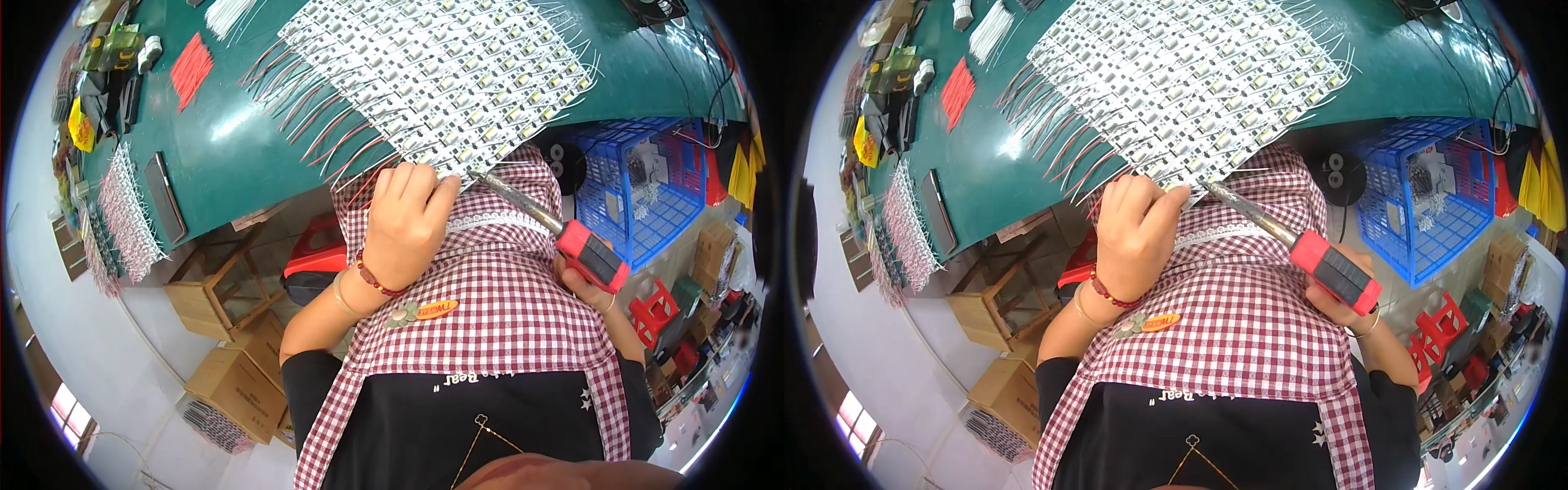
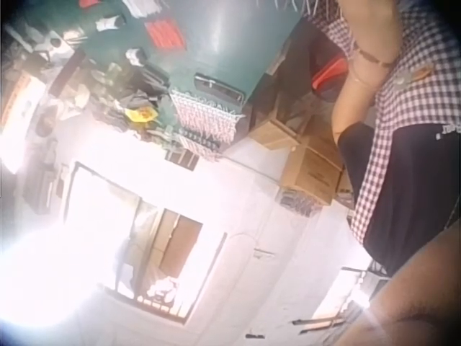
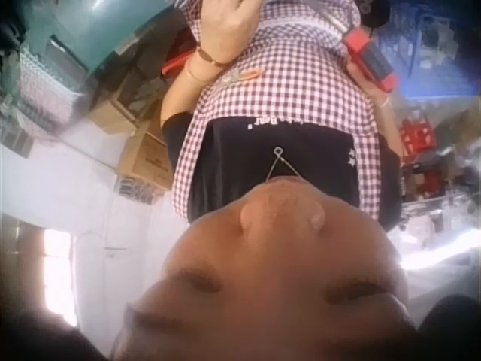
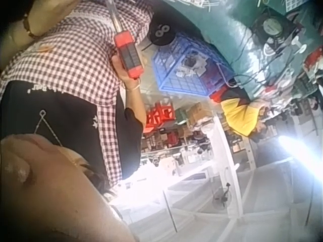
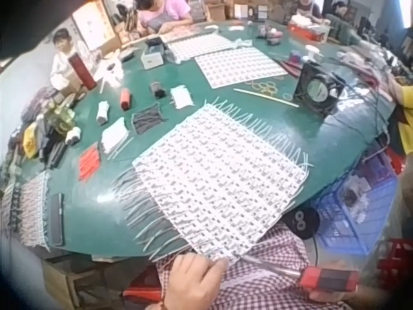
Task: The person solders electrical wires to LED panel components using a soldering iron.
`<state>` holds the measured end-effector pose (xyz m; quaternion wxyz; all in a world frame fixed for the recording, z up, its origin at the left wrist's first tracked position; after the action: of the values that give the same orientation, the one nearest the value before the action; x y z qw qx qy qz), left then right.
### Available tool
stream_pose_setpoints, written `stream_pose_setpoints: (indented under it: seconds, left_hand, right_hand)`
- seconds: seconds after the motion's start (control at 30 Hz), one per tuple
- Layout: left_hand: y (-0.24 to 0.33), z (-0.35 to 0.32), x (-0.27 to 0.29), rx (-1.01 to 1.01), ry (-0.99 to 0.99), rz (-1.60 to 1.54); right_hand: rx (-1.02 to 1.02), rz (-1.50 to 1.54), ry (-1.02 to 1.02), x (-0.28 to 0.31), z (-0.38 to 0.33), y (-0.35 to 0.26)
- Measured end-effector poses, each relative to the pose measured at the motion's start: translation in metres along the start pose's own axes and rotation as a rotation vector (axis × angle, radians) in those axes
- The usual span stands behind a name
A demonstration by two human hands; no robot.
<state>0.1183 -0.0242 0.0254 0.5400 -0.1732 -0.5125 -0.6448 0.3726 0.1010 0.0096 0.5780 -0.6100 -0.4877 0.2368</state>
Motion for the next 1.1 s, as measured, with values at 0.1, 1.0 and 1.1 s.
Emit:
stream_pose_setpoints:
  seconds: [0.1, 1.0, 1.1]
  left_hand:
    - [0.001, -0.001, -0.001, -0.009, 0.014, -0.002]
    - [0.004, 0.003, 0.000, 0.020, -0.012, 0.006]
    - [0.004, 0.008, -0.002, 0.002, -0.027, 0.003]
  right_hand:
    - [-0.043, 0.008, 0.027, 0.001, -0.006, 0.006]
    - [0.105, -0.115, 0.041, -0.005, 0.000, -0.003]
    - [-0.011, -0.122, 0.071, -0.001, -0.009, 0.007]
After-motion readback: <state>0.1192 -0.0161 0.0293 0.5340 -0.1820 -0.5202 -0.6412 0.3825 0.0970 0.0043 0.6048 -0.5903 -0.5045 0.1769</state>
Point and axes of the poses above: each hand's wrist, its own z-axis towards the middle knuckle, its own x-axis out of the back of the hand, y = z × x, the point moved 6 cm from there along z, towards the middle knuckle, and after that the axes turned 5 degrees about z, right-handed, at the moved point
